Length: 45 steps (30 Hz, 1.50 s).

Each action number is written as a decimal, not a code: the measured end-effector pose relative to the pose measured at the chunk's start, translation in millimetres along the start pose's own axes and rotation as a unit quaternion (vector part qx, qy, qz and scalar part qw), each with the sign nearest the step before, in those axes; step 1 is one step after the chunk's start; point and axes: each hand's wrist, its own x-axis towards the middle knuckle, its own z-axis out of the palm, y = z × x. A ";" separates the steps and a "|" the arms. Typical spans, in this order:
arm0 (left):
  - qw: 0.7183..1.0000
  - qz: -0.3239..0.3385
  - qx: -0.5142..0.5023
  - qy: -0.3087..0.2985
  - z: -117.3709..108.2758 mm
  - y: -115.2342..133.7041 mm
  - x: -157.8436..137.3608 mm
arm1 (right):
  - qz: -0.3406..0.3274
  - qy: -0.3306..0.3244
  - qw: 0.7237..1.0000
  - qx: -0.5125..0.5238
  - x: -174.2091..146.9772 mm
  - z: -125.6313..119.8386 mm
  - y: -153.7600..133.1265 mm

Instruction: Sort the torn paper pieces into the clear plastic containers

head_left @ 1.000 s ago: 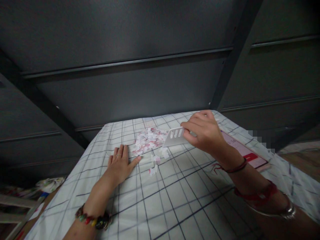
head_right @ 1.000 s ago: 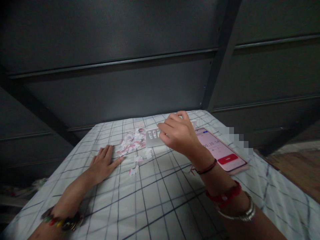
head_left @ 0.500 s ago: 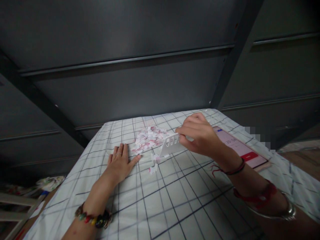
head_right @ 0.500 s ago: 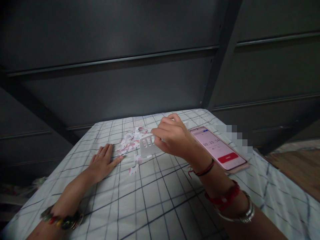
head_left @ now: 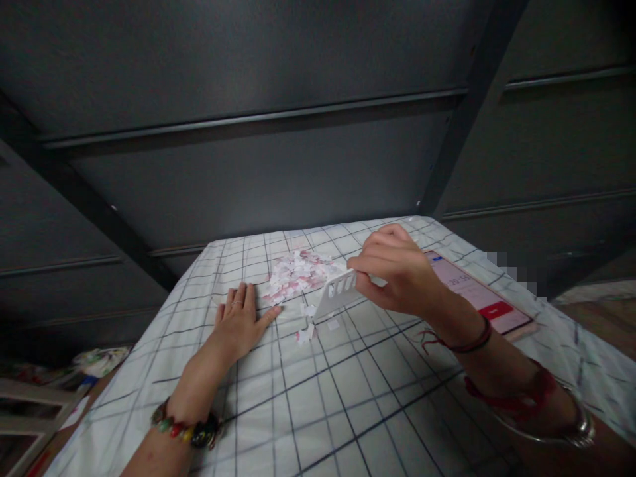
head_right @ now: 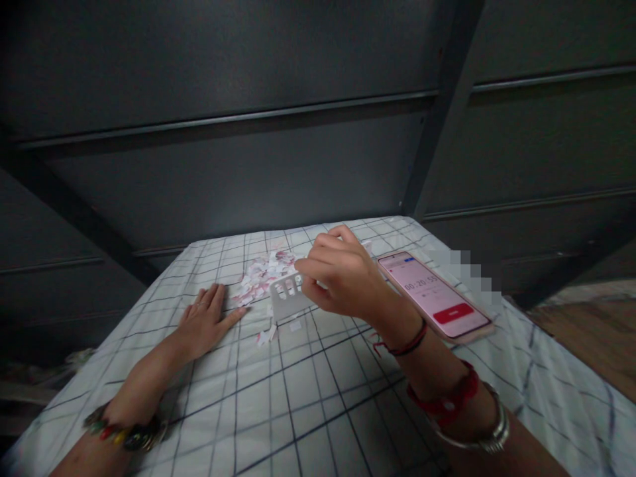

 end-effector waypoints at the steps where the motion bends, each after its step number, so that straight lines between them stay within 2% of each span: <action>1: 1.000 -0.001 0.000 -0.003 -0.4 0.3 0.0 | -0.001 0.001 1.000 -0.003 0.4 -0.3 -0.6; 11: 1.000 0.000 -0.006 -0.007 -2.1 0.6 -0.5 | -0.010 -0.019 1.000 0.019 -0.3 -2.6 1.5; 17: 1.000 0.002 -0.013 0.006 -1.2 0.0 -0.5 | 0.000 0.004 1.000 -0.013 -3.0 -7.2 11.1; 22: 0.999 0.012 -0.025 0.021 2.2 -2.0 0.3 | 0.001 -0.027 0.999 -0.034 -6.4 -9.0 18.7; 27: 0.999 0.013 -0.026 0.021 -1.0 0.0 -1.8 | 0.029 -0.001 0.997 -0.075 -8.1 -7.3 22.8; 31: 0.997 0.068 -0.032 -0.001 -8.0 5.6 -6.5 | 0.023 -0.020 0.996 -0.083 -8.9 -6.3 24.4; 34: 0.990 0.133 -0.046 -0.006 -9.4 8.2 -9.0 | 0.023 -0.006 0.996 -0.080 -9.3 -4.8 23.7; 37: 0.984 0.170 -0.059 -0.002 -7.5 7.8 -8.9 | 0.022 -0.002 0.996 -0.086 -9.2 -2.7 21.7; 45: 0.982 0.177 -0.064 -0.008 -6.0 6.2 -6.9 | 0.024 -0.001 0.996 -0.089 -8.7 -4.4 19.6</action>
